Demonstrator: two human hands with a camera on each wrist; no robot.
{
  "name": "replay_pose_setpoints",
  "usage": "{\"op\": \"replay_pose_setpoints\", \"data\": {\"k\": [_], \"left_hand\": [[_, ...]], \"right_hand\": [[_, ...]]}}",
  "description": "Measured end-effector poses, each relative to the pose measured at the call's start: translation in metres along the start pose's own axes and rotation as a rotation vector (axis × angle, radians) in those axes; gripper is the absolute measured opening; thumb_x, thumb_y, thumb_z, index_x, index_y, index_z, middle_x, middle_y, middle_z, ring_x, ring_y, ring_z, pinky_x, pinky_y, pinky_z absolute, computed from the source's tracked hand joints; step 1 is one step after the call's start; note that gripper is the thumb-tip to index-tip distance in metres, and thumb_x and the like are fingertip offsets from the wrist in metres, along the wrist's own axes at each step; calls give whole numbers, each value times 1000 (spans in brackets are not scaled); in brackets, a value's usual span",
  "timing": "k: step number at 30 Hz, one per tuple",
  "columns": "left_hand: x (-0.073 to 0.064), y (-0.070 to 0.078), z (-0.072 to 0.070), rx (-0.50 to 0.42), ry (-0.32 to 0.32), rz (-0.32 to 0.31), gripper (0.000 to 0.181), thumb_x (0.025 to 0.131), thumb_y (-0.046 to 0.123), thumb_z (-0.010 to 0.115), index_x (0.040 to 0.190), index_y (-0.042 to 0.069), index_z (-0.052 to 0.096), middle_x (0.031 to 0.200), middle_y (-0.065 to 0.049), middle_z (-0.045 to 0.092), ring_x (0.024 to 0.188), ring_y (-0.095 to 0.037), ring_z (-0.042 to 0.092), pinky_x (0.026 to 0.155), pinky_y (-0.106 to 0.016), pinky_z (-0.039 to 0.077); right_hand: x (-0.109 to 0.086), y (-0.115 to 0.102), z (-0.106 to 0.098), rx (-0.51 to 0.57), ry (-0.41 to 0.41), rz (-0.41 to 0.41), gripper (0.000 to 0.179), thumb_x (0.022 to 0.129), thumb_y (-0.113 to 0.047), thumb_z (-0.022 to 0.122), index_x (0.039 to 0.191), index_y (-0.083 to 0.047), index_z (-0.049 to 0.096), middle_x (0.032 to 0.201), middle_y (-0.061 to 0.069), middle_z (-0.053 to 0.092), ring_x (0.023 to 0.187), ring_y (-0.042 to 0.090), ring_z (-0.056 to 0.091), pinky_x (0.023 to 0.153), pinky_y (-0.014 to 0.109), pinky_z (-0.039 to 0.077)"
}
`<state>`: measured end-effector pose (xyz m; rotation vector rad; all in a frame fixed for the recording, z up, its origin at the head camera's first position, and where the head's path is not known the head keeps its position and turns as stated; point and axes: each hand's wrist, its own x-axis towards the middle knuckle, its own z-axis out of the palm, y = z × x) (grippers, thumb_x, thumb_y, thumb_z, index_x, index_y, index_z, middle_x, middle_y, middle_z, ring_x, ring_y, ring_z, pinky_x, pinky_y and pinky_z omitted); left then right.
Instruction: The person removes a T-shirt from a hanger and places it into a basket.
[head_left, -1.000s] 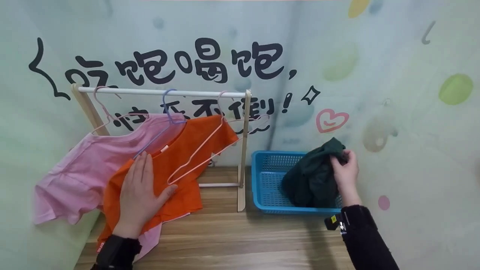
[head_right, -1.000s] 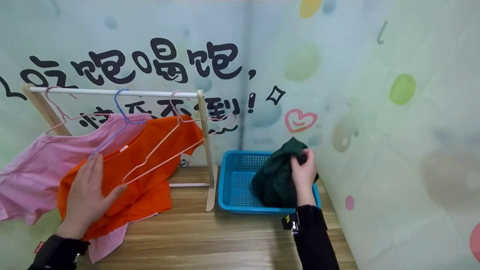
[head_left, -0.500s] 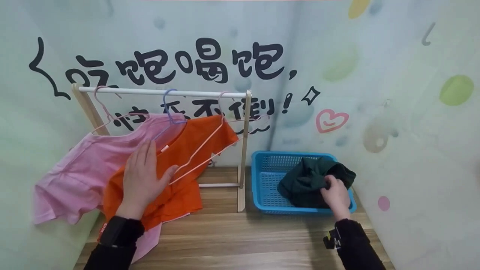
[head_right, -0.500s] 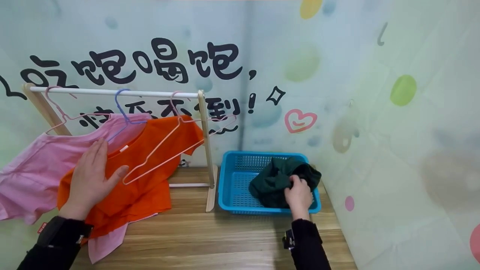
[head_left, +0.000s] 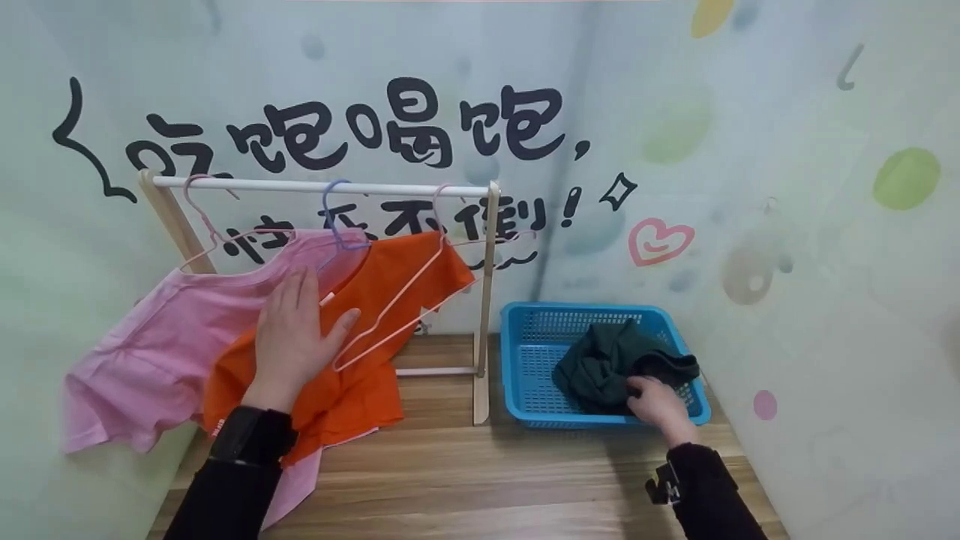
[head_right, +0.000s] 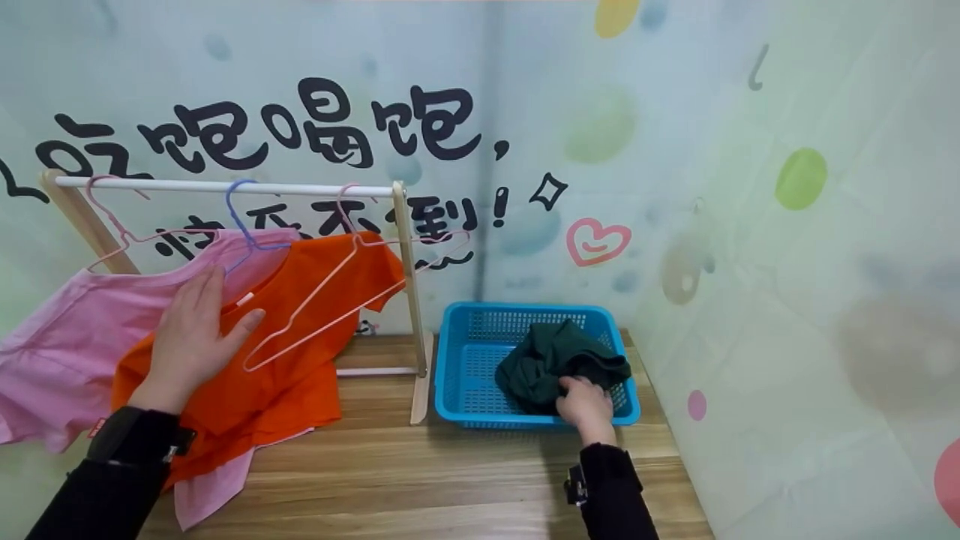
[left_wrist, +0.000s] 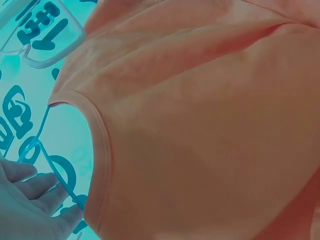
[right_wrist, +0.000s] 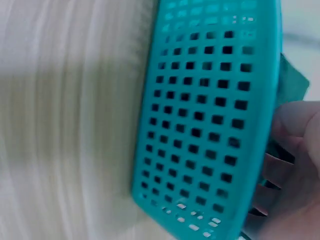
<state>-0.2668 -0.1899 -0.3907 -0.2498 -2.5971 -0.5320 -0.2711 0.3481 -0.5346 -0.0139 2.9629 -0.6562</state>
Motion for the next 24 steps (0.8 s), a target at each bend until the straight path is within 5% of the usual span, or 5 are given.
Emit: {"op": "replay_pose_setpoints", "data": {"k": [4,10,16,24], "left_hand": [[8,2,2,-10,-33,-19,84,95,48,59,151,-5,26,151,-29,32,139,-46,28,114,-60,18],[17,4,5,-19,-10,-16,73,96,40,62,146,-7,34,145,-29,40,133,-46,36,113,-59,24],[25,5,6,-64,53,-21,56,97,29,62,136,-8,44,129,-29,51,121,-45,46,108,-59,31],[36,13,4,-278,164,-148,19,96,2,57,108,-11,62,94,-25,59,95,-43,53,92,-52,39]], "right_hand": [[-4,-12,-7,-45,20,41,38,97,-17,55,129,3,60,129,30,56,114,50,54,89,61,45],[-8,-30,-16,-55,214,48,31,98,-24,58,117,-2,67,111,21,64,94,40,63,72,55,51],[-7,-42,-15,21,346,-79,38,98,-25,62,127,-1,62,125,22,62,112,41,58,90,56,47],[-6,-52,-7,122,330,-199,44,99,-26,62,136,-1,57,135,21,58,124,39,52,103,55,40]]}}
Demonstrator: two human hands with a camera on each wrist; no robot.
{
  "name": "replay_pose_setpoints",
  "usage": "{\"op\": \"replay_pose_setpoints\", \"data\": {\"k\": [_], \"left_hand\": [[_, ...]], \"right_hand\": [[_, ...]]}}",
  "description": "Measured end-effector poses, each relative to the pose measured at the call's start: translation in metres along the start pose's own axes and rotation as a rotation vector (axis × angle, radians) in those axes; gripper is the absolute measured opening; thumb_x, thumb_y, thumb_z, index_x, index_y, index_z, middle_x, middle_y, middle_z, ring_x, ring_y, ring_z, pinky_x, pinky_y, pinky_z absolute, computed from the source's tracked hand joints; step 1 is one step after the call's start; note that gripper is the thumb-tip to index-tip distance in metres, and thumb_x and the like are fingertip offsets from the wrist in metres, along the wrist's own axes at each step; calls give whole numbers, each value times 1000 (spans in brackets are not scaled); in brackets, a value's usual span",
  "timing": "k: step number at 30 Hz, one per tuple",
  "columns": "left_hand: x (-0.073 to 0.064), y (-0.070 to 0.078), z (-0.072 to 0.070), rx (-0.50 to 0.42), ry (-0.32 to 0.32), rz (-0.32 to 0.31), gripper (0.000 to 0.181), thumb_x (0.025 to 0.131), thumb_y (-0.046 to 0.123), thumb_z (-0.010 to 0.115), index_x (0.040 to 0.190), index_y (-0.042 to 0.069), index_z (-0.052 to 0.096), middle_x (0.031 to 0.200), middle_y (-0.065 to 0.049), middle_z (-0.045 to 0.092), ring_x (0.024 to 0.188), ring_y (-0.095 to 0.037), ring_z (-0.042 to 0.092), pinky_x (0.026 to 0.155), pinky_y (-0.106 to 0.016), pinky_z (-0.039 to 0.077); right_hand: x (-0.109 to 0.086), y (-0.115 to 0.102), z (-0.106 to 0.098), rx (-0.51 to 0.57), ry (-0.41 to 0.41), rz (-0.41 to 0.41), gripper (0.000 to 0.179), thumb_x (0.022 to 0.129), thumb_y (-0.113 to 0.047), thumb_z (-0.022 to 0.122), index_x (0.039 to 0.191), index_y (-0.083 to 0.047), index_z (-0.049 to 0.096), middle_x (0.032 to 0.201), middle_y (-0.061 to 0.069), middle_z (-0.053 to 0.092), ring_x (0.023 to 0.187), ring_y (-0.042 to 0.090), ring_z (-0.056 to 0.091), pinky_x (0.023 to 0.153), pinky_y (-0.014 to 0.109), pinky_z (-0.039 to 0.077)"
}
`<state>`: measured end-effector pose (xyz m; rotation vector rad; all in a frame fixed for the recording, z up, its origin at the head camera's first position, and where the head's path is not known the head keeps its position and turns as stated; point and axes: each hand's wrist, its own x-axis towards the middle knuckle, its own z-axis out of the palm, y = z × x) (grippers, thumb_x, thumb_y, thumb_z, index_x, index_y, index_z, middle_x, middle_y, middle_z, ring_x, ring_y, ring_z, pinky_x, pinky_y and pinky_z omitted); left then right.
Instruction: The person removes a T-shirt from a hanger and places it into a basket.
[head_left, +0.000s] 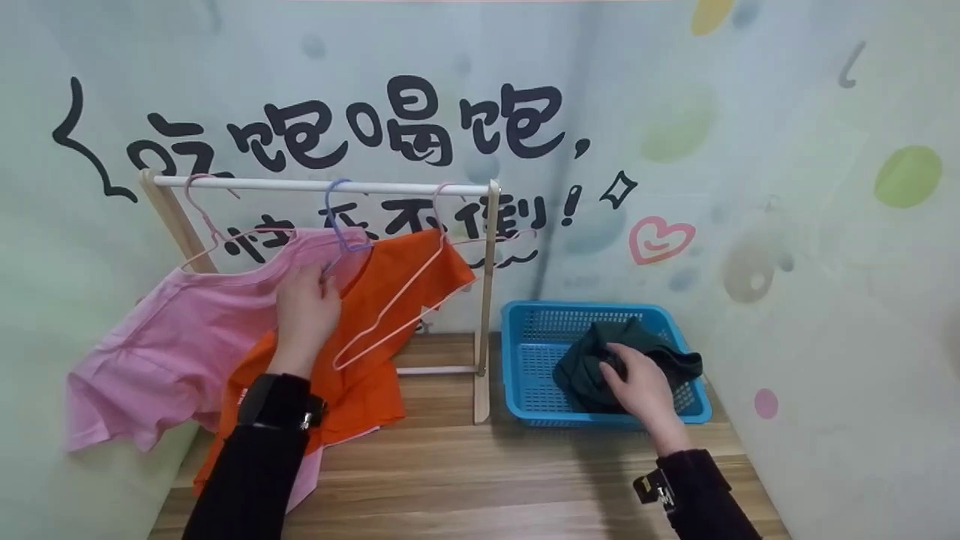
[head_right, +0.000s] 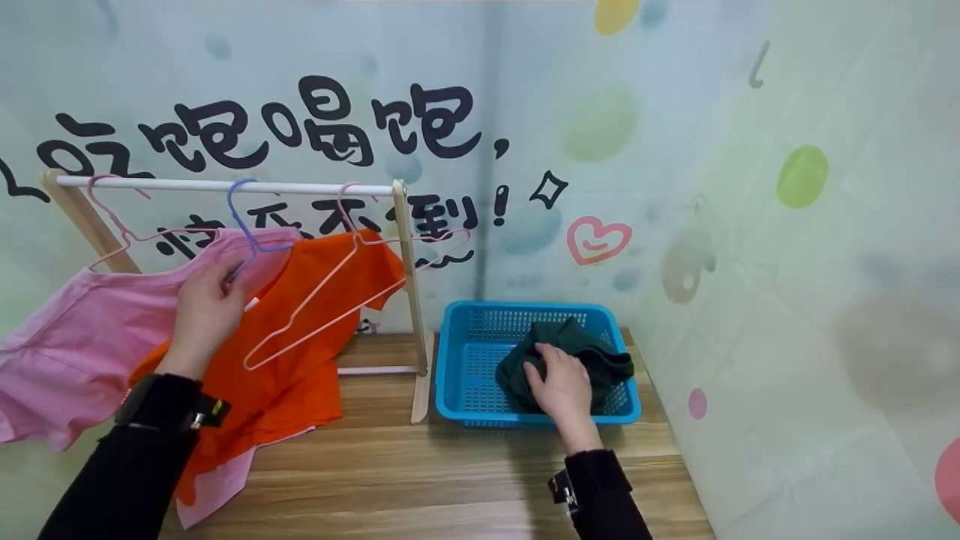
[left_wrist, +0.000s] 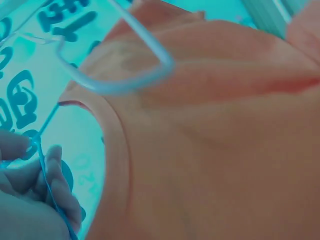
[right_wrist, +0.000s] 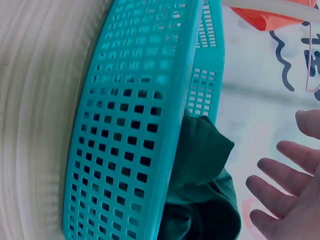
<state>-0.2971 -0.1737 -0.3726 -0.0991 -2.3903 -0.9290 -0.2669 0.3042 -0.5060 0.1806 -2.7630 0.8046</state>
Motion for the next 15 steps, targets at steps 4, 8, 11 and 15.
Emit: {"op": "replay_pose_setpoints", "data": {"k": [4,8,11,15], "left_hand": [[3,9,-9,-32,67,-49,22,95,-3,53,112,-10,66,102,-25,64,100,-42,54,96,-50,40],[5,18,-21,-32,131,-38,28,97,-2,53,121,-5,66,110,-23,64,105,-40,54,101,-50,38],[2,18,-26,-24,183,-17,27,98,1,56,122,-2,67,106,-22,65,101,-38,55,97,-49,40],[-7,9,-25,-42,230,59,24,96,2,61,118,-2,69,103,-20,69,96,-38,57,92,-48,41]], "right_hand": [[-1,-5,3,38,-1,-49,45,100,-27,61,137,-2,56,138,20,55,127,38,51,105,54,38],[-1,-9,6,64,16,-112,46,100,-26,62,139,-3,55,141,20,52,128,38,49,105,55,37],[-1,-13,8,84,21,-148,47,99,-26,62,140,-3,54,143,20,51,130,38,47,107,56,35],[-2,-20,11,116,2,-160,47,100,-26,62,141,-4,54,145,18,49,133,36,45,110,54,31]]}}
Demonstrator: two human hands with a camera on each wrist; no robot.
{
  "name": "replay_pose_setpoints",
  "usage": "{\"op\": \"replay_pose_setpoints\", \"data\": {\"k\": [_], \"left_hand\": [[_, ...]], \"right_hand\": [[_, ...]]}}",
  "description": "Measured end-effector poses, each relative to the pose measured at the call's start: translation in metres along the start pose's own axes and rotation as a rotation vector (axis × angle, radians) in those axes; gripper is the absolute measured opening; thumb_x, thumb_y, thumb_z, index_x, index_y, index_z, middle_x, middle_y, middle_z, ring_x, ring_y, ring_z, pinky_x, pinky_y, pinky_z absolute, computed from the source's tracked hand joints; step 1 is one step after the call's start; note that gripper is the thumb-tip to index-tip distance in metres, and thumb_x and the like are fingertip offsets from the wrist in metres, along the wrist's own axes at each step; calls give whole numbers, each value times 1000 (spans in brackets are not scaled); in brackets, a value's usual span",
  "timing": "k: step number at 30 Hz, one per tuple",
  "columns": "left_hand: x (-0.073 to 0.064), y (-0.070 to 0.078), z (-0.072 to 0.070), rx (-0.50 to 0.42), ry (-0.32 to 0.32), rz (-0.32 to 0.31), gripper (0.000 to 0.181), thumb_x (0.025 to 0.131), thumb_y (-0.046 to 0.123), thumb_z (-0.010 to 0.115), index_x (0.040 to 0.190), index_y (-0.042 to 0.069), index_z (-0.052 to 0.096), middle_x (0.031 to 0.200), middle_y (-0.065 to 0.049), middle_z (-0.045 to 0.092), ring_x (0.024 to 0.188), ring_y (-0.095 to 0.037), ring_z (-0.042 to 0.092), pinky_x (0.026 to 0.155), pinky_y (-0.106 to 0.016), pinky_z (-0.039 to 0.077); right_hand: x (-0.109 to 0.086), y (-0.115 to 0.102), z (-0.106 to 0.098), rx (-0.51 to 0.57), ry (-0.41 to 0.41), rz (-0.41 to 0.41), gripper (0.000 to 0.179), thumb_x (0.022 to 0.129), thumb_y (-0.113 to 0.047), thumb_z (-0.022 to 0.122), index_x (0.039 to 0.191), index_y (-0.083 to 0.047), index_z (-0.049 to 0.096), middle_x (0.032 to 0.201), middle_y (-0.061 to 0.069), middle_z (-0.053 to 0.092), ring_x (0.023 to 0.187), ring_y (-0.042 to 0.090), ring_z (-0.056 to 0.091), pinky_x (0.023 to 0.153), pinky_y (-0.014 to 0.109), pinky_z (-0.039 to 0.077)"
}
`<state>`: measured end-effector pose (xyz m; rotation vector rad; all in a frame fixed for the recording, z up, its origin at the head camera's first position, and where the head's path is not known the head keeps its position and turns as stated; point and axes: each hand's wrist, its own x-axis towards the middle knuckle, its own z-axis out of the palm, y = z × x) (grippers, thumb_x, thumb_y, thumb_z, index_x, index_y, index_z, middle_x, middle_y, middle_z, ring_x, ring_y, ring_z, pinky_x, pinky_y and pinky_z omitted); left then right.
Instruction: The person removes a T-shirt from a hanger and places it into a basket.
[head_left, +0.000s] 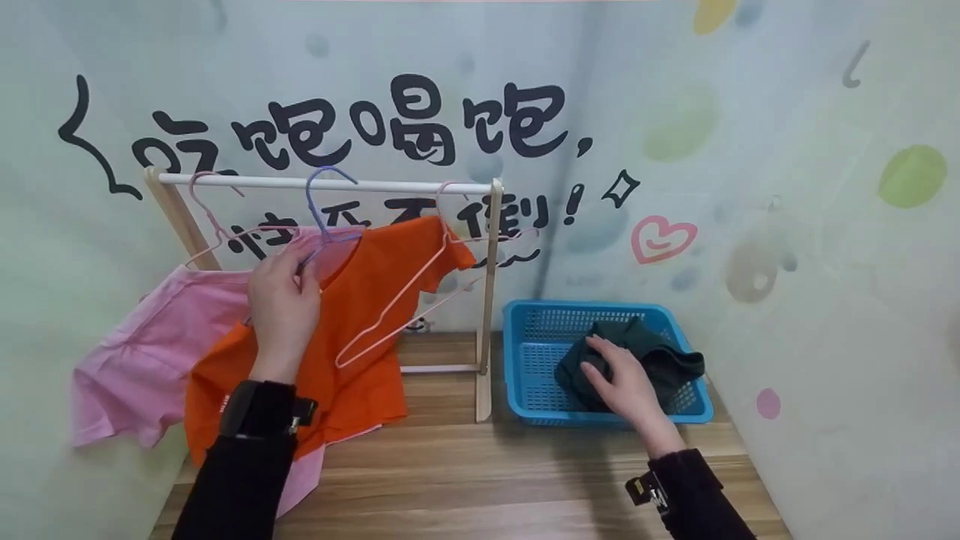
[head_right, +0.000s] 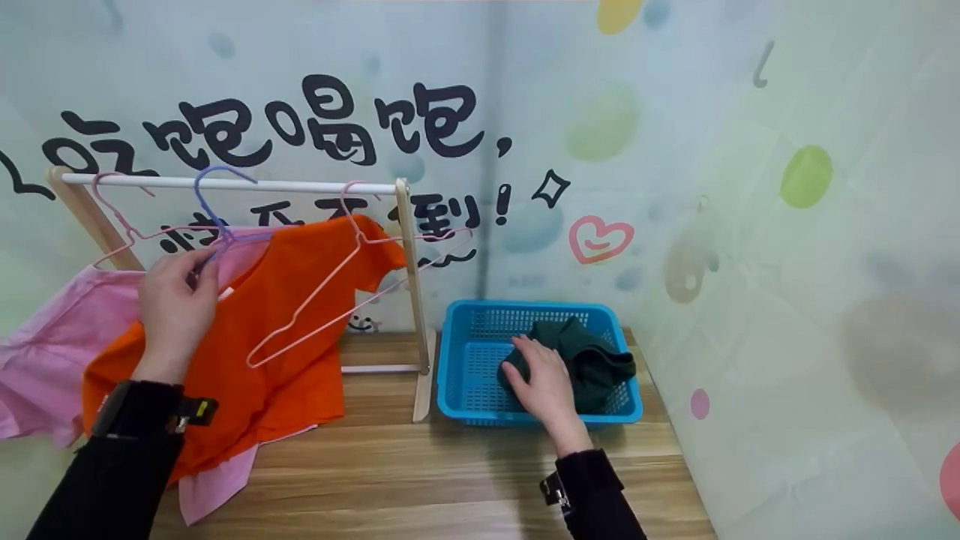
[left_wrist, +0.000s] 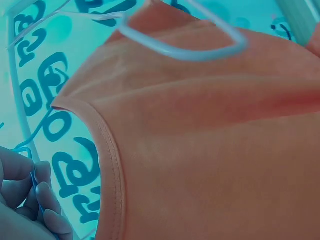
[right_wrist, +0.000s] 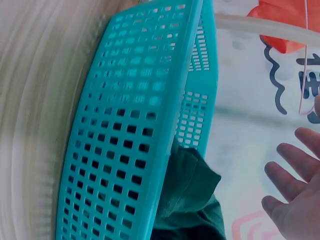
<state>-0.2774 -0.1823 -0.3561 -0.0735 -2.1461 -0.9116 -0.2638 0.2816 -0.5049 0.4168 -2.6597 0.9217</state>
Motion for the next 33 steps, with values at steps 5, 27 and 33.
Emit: {"op": "replay_pose_setpoints", "data": {"k": [5,27,33], "left_hand": [[-20,-18,3,2,19,26,12,94,5,66,95,-6,70,77,-18,59,80,-37,54,78,-45,40],[-99,-83,21,-54,-5,73,16,87,12,77,79,4,67,67,-6,53,65,-20,47,65,-30,33],[-117,-99,24,-43,-20,77,18,83,11,81,75,6,66,65,-2,50,63,-18,44,62,-28,30]], "right_hand": [[-1,-6,4,17,-24,-1,48,100,-27,61,142,-6,53,147,16,48,135,34,44,112,54,29],[-10,-11,26,32,-27,-64,46,98,-25,65,139,-5,56,140,16,55,131,33,49,112,53,29],[-12,-13,30,43,-33,-79,46,97,-24,65,138,-4,57,139,16,56,129,35,50,111,56,29]]}}
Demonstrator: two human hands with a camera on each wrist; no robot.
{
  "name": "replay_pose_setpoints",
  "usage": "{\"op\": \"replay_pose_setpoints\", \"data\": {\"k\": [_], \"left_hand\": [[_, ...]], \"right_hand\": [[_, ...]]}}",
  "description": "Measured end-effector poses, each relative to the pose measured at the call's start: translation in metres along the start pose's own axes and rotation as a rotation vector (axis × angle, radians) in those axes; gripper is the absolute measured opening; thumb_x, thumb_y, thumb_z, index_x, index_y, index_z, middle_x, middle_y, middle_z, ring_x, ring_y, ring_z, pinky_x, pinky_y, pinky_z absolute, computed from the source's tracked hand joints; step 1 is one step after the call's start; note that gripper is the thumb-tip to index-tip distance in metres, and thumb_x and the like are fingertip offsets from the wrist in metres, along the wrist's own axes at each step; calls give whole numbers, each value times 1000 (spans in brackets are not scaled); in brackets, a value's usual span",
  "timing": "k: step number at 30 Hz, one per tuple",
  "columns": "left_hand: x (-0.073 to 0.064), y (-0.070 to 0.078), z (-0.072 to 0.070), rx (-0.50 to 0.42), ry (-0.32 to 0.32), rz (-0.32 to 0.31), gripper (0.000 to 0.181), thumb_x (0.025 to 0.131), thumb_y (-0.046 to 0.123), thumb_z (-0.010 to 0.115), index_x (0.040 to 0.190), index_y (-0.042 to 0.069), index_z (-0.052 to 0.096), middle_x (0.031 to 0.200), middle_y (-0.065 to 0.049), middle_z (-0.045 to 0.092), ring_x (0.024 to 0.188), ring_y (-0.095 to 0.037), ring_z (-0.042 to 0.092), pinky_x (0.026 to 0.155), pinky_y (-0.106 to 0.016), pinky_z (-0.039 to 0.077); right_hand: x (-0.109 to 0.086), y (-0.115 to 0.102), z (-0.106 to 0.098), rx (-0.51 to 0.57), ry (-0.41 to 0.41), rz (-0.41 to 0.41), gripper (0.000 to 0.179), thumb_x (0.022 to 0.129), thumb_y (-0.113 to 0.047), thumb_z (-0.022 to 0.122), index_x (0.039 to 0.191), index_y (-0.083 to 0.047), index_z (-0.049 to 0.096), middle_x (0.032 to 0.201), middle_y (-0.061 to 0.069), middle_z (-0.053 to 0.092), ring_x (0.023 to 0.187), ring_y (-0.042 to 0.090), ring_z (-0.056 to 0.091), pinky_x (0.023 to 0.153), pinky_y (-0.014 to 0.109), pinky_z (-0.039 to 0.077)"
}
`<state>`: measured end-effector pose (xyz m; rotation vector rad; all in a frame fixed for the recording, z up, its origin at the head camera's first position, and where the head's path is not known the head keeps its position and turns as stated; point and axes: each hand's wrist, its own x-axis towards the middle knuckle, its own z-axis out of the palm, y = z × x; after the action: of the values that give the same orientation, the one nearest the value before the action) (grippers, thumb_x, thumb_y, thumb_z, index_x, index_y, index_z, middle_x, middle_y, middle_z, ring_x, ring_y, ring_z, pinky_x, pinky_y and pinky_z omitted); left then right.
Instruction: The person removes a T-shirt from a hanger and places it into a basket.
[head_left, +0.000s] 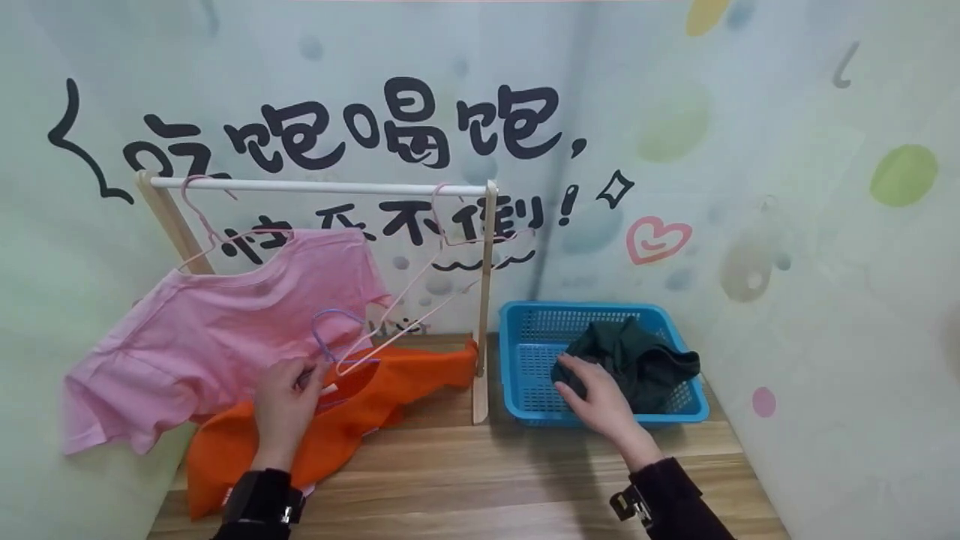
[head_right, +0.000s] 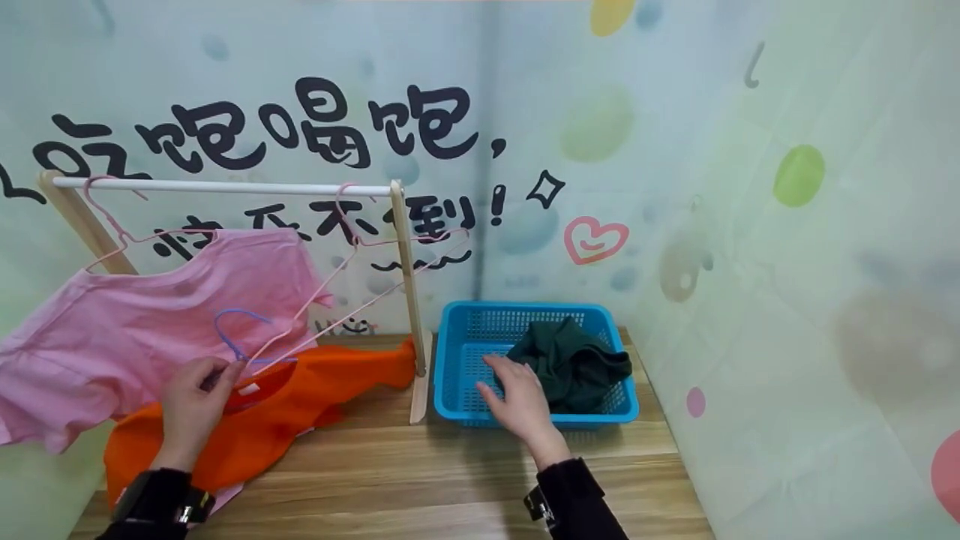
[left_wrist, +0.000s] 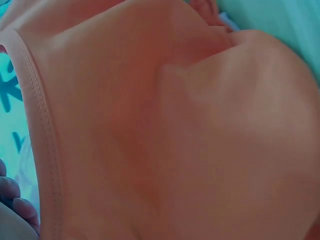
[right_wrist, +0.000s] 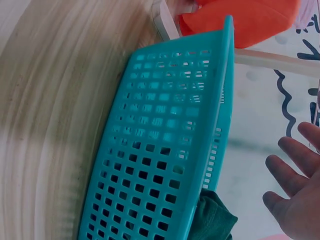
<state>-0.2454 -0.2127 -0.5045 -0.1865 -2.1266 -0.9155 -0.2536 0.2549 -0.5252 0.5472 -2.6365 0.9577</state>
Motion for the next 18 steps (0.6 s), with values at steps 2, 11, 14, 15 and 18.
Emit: {"op": "replay_pose_setpoints", "data": {"k": [2,11,14,15,18], "left_hand": [[-7,-3,0,-15,-4,6,17,82,10,81,74,7,66,64,0,50,63,-17,45,62,-28,31],[-34,-7,4,-75,11,135,21,75,3,84,72,10,64,67,4,52,66,-13,45,65,-28,33],[-42,-4,8,-96,-2,169,21,74,5,85,73,12,65,67,4,54,66,-13,46,65,-28,34],[-44,-3,10,-104,-10,181,20,73,5,85,74,12,66,68,4,54,66,-13,47,65,-28,35],[-49,2,17,-107,-35,207,21,73,7,86,76,14,67,68,5,54,66,-14,48,66,-28,35]], "right_hand": [[-1,-1,2,0,-10,-12,46,97,-23,65,138,-3,56,139,17,56,129,35,50,110,58,29],[-4,-9,20,30,-35,-120,46,98,-24,64,137,-1,56,137,17,57,128,35,51,106,56,36],[-4,-15,29,34,-55,-174,46,97,-25,65,137,-3,56,137,15,57,129,33,51,105,52,39],[-5,-17,32,38,-68,-185,47,98,-27,65,137,-3,56,138,15,57,129,32,50,105,51,39],[-6,-25,41,46,-118,-199,49,98,-33,63,139,-6,56,141,14,54,132,31,48,107,51,38]]}}
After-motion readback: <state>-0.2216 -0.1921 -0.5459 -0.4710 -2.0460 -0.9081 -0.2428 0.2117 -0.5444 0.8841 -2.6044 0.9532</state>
